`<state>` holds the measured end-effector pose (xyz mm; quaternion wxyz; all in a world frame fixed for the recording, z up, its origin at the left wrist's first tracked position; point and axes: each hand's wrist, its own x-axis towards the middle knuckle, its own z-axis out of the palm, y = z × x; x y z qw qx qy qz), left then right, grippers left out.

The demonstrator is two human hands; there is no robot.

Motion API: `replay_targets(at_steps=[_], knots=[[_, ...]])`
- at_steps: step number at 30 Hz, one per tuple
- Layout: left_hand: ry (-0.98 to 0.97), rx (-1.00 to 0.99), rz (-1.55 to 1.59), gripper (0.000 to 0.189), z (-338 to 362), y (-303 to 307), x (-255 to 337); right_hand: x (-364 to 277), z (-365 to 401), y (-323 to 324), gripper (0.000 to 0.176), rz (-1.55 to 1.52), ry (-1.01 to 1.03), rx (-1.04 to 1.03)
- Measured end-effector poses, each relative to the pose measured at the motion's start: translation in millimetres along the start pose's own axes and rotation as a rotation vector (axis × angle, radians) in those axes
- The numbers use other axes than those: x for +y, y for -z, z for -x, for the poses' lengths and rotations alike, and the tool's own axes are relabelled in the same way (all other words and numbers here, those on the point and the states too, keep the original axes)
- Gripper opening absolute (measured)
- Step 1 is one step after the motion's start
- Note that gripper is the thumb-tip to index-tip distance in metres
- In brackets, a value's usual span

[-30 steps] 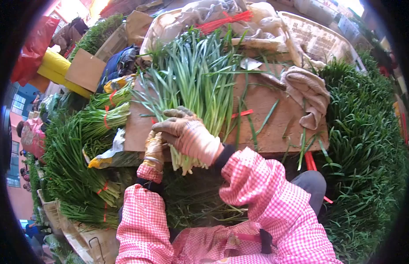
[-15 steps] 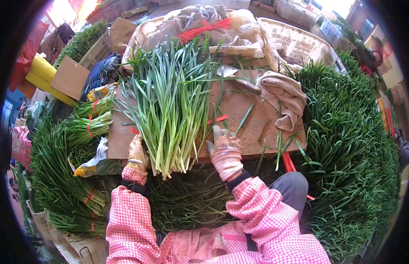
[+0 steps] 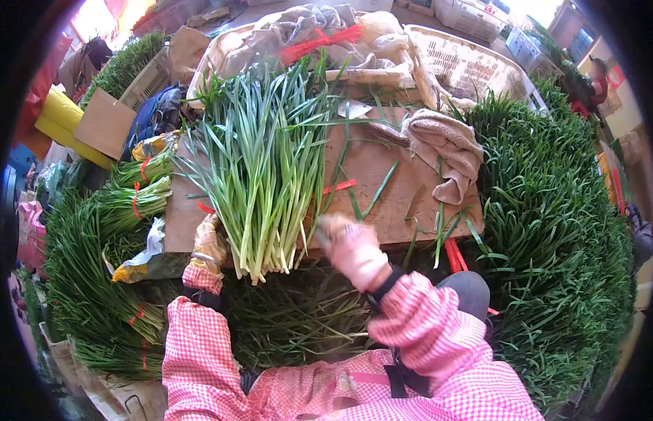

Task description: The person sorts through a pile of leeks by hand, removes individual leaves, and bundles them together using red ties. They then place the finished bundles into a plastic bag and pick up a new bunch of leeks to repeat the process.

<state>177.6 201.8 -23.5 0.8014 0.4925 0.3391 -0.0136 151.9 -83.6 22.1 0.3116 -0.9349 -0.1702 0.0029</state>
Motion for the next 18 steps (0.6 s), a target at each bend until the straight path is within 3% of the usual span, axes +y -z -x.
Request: replay_targets(at_steps=[3, 5, 8, 9, 11, 13, 15, 16, 18], knots=[[0.010, 0.011, -0.037, 0.022, -1.7, 2.0, 2.8, 10.1, -37.9, -21.4, 0.022, 0.243, -0.085, -0.098], [0.027, 0.051, -0.064, 0.022, 4.9, -4.3, 8.1, 14.2, -41.2, -31.7, 0.019, 0.233, 0.026, -0.041], [-0.017, -0.089, -0.127, 0.026, 0.2, 6.7, 5.3, 6.7, -32.7, -20.8, 0.021, -0.150, -0.081, -0.017], [-0.023, -0.116, -0.130, 0.026, -0.2, 5.9, 7.6, 9.2, -27.6, -7.3, 0.025, -0.708, -0.313, -0.320], [-0.020, -0.121, -0.131, 0.026, -10.6, 15.2, -0.5, -21.8, -5.2, 45.5, 0.025, -0.922, -0.402, -0.636], [0.066, -0.079, -0.054, 0.025, -13.4, 11.2, 2.4, -23.4, 14.9, 62.3, 0.026, -1.043, 0.135, -1.007], [0.074, -0.072, -0.065, 0.025, -8.0, 6.0, 5.4, -33.4, 40.5, 45.5, 0.025, -1.005, 0.476, -1.287], [0.080, -0.066, -0.073, 0.025, -2.7, 4.2, 6.6, -52.1, 38.2, 66.3, 0.028, -0.700, 0.202, -1.340], [0.065, -0.075, -0.081, 0.025, 7.1, 0.1, 9.0, -9.4, 29.3, 26.5, 0.023, -0.613, 0.466, -0.479]])
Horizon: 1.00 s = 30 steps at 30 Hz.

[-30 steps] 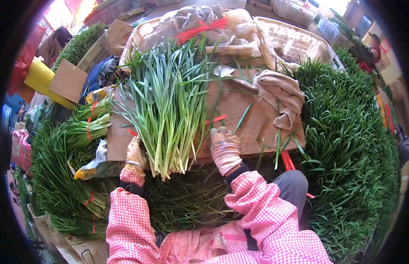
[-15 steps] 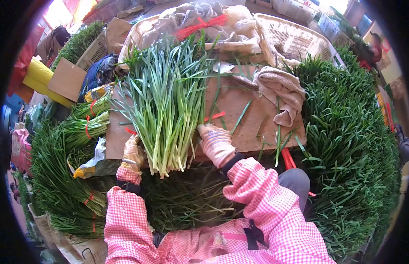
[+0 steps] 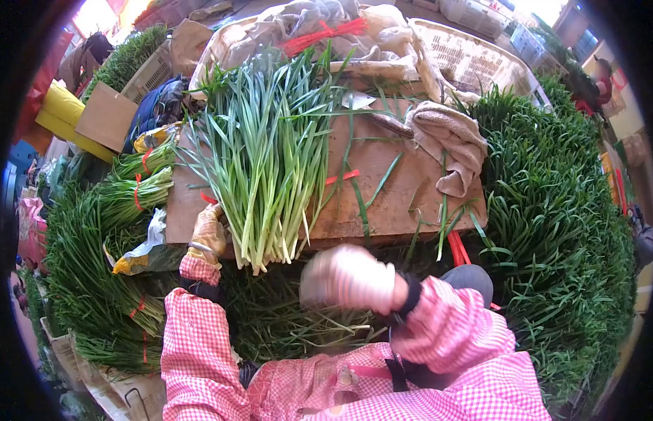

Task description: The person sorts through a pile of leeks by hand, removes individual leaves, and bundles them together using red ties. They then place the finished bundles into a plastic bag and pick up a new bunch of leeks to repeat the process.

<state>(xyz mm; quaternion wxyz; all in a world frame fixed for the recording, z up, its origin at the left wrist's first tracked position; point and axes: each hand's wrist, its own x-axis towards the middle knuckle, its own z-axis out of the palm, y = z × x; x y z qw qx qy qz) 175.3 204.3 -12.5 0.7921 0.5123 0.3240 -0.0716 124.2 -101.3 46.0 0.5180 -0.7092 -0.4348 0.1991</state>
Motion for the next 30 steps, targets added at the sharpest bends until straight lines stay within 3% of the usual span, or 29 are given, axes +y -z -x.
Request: replay_targets(at_steps=[1, 3, 7, 11, 15, 20, 22, 23, 25, 27, 29, 30], knots=[[-0.012, -0.006, -0.003, 0.024, 2.3, -2.8, 1.6, 9.3, -13.9, 2.6, 0.019, 0.147, -0.327, 0.230], [-0.011, -0.003, -0.058, 0.024, 4.0, -2.1, 3.9, 26.2, -45.9, 17.5, 0.024, 0.493, -0.660, 0.397], [-0.010, -0.040, -0.126, 0.023, 10.9, -1.3, 10.1, 56.7, -65.1, 11.4, 0.029, 0.344, -0.778, 0.449], [-0.044, -0.051, -0.101, 0.022, 12.0, -3.2, 9.6, 76.2, -66.8, 11.6, 0.030, 0.209, -0.734, 0.488], [-0.034, -0.041, -0.126, 0.026, 9.8, -1.5, 8.7, 70.2, -68.0, 29.9, 0.025, 0.581, -0.661, 0.612], [-0.050, -0.053, -0.119, 0.023, 8.4, -1.1, 8.9, 52.6, -48.1, 42.5, 0.020, -0.117, -0.611, 0.828], [-0.039, -0.043, -0.102, 0.021, 6.0, 1.0, 7.1, 17.3, -34.0, 36.5, 0.020, -0.496, -0.471, 0.545], [-0.028, -0.023, -0.091, 0.021, 5.4, 0.7, 6.7, 1.9, -29.4, 32.9, 0.019, -0.318, -0.364, 0.249], [-0.027, -0.006, -0.086, 0.020, 5.0, -0.1, 3.9, -27.7, -31.4, 12.2, 0.019, -0.329, -0.499, 0.003], [-0.056, -0.010, -0.095, 0.018, 5.2, 0.2, 2.2, -11.6, -47.9, -7.8, 0.019, -0.039, -0.155, 0.439], [-0.065, -0.048, -0.058, 0.022, 3.9, 2.5, -0.5, -7.7, -62.5, 0.2, 0.019, 0.515, -0.162, 0.514], [-0.067, -0.032, -0.068, 0.023, 6.4, -1.3, 1.8, -11.6, -66.1, -2.3, 0.018, 0.581, -0.157, 0.477]])
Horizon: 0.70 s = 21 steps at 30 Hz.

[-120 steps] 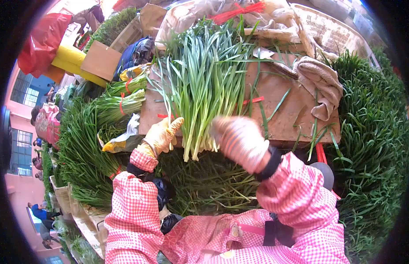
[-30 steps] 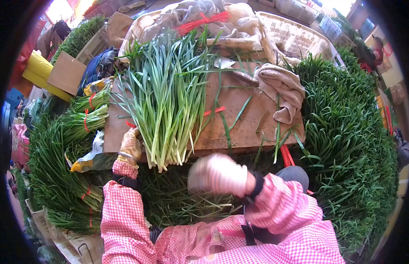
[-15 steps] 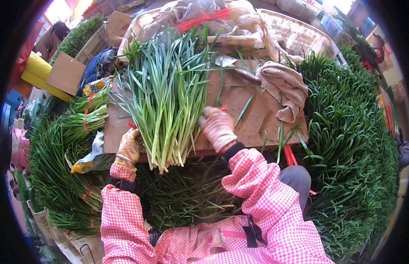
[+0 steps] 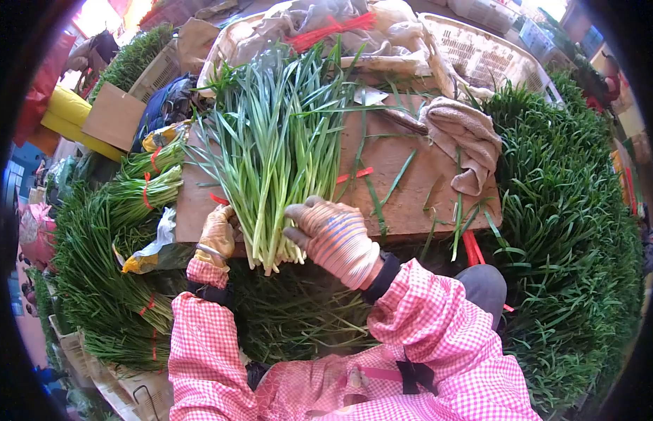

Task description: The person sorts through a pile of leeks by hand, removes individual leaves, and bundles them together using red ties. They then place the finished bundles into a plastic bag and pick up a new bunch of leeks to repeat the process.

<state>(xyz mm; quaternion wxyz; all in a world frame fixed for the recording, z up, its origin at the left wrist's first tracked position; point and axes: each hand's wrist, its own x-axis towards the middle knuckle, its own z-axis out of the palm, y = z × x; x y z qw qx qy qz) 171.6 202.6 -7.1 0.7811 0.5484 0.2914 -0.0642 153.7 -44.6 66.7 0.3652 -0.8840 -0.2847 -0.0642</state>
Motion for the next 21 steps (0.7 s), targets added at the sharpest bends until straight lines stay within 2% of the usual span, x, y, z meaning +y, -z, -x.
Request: replay_targets(at_steps=[4, 6, 8, 9, 11, 13, 14, 15, 16, 17, 18, 21], knots=[[0.063, -0.002, -0.012, 0.020, -0.9, 1.5, 2.6, -2.7, -1.6, -21.9, 0.017, 0.106, 0.072, -0.037], [0.045, -0.018, 0.003, 0.019, -1.2, 1.6, 1.0, -4.7, 7.2, -35.2, 0.013, -0.167, 0.021, -0.108], [0.087, -0.001, 0.015, 0.018, -2.8, 2.6, 2.5, -23.3, 31.2, -37.5, 0.015, -0.715, 0.135, -0.233], [0.082, 0.006, 0.004, 0.020, -1.0, 2.2, 3.0, -39.9, 48.7, -27.1, 0.015, -1.122, 0.276, -0.325], [0.065, 0.011, -0.013, 0.024, 5.2, -4.2, 6.9, -59.3, 64.3, -10.1, 0.018, -0.851, 0.255, -1.296], [0.043, 0.020, 0.013, 0.022, 9.0, -6.1, 7.3, -57.1, 57.3, 8.2, 0.020, -0.640, 0.093, -1.204], [0.028, 0.017, 0.021, 0.022, 7.7, -3.9, 5.1, -26.0, 71.0, -11.0, 0.016, -0.642, 0.350, -0.565], [0.014, 0.010, 0.027, 0.021, 7.5, -3.5, 4.1, -37.3, 37.6, 15.9, 0.013, -0.115, 0.156, -0.755], [0.020, 0.015, 0.031, 0.021, 9.5, -5.0, 4.9, -29.3, 34.1, 12.8, 0.012, -0.003, 0.044, -0.419], [0.025, 0.021, 0.037, 0.020, 12.2, -6.8, 6.2, -11.0, 30.2, -5.5, 0.016, 0.005, 0.058, -0.135], [0.029, 0.026, 0.041, 0.020, 13.0, -8.4, 7.7, -6.5, 22.4, -9.9, 0.017, 0.001, 0.042, -0.011], [0.039, 0.028, 0.005, 0.021, 11.2, -6.9, 8.1, 0.1, 12.0, -23.8, 0.016, 0.176, 0.026, -0.012]])
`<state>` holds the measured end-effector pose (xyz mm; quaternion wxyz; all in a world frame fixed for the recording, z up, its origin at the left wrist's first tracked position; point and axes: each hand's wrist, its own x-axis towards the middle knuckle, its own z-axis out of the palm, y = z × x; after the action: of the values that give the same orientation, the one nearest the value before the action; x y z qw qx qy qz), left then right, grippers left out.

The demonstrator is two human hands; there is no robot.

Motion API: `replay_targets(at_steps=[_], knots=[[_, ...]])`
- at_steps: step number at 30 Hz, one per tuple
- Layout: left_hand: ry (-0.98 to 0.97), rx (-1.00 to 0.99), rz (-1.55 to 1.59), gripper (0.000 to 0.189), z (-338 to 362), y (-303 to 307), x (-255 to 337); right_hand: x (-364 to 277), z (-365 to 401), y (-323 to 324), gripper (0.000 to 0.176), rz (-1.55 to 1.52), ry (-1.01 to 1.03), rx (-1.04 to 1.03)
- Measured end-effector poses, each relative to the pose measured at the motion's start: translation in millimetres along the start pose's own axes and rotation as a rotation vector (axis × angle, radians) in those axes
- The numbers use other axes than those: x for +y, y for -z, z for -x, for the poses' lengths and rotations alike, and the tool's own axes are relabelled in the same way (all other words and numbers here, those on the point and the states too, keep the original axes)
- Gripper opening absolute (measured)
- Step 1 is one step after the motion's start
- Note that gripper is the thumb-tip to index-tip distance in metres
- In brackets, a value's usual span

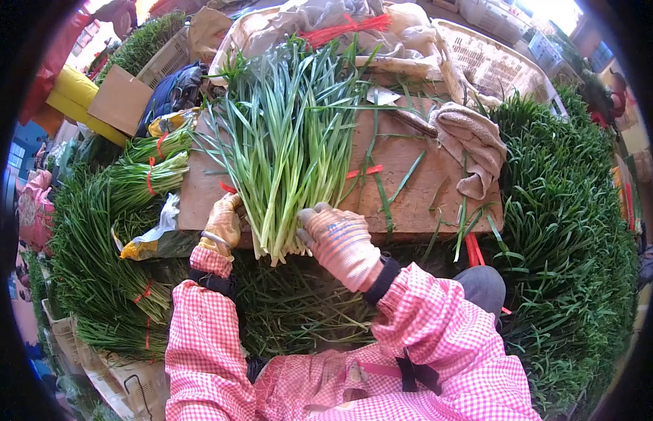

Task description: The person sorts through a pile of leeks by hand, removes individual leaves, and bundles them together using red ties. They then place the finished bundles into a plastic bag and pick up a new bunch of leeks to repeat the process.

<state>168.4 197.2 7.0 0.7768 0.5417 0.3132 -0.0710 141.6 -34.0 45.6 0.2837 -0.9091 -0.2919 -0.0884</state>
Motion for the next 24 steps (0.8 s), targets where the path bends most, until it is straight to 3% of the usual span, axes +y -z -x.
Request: replay_targets(at_steps=[1, 3, 4, 5, 6, 7, 8, 10, 11, 12, 13, 14, 16, 17, 20, 24], knots=[[-0.001, -0.005, 0.015, 0.021, -2.5, 0.5, -0.8, 2.2, -1.0, -3.6, 0.020, -0.068, 0.005, -0.098], [0.001, -0.010, 0.045, 0.021, -8.2, 3.2, -4.6, -14.0, 16.3, 4.2, 0.024, -0.824, -0.277, -0.381], [0.003, -0.018, 0.037, 0.022, -10.2, 6.3, -5.7, -21.4, 19.2, 18.1, 0.023, -1.054, 0.047, -0.612], [0.010, -0.029, 0.027, 0.022, -12.4, 9.1, -6.7, -35.3, 28.2, 22.3, 0.019, -1.114, 0.519, -0.578], [0.009, -0.045, 0.019, 0.022, -14.6, 9.2, -6.9, -52.1, 42.0, 34.5, 0.022, -1.313, 0.053, -1.129], [0.042, -0.008, 0.020, 0.024, -11.0, 5.4, -4.3, -54.9, 45.4, 40.3, 0.022, -1.081, 0.137, -1.138], [0.022, -0.018, 0.020, 0.026, -10.7, 5.9, -5.2, -53.4, 48.1, 44.8, 0.022, -0.849, 0.219, -1.139], [-0.018, -0.042, 0.018, 0.028, -9.4, 6.6, -7.4, -21.7, 51.7, 24.6, 0.021, -0.650, 0.339, -0.441], [-0.026, -0.035, 0.030, 0.026, -10.5, 6.1, -8.1, -8.1, 48.1, 27.1, 0.017, -0.594, 0.097, -0.395], [-0.032, -0.025, 0.042, 0.025, -11.9, 7.6, -9.4, 6.5, 43.4, 19.5, 0.017, -0.618, 0.006, -0.196], [-0.035, -0.019, 0.052, 0.023, -13.1, 9.7, -12.0, 12.8, 31.5, 24.4, 0.017, -0.473, -0.088, -0.152], [-0.085, -0.063, 0.073, 0.028, -13.8, 14.8, -16.5, 14.4, 21.1, 33.7, 0.017, -0.268, -0.135, -0.267], [-0.098, 0.030, 0.061, 0.030, -20.2, 13.5, -18.9, 20.5, 17.9, 43.6, 0.016, -0.298, -0.060, -0.323], [-0.051, 0.051, 0.060, 0.030, -20.4, 14.6, -17.7, 26.6, 17.8, 44.1, 0.019, -0.329, -0.148, -0.399], [-0.003, 0.081, 0.006, 0.030, -16.0, 11.0, -11.9, 77.4, 20.1, 14.6, 0.021, -0.450, -0.327, 0.155], [0.038, 0.068, 0.063, 0.028, -28.1, 19.6, -19.9, 111.5, -0.3, 20.0, 0.024, 0.215, -0.487, -0.014]])
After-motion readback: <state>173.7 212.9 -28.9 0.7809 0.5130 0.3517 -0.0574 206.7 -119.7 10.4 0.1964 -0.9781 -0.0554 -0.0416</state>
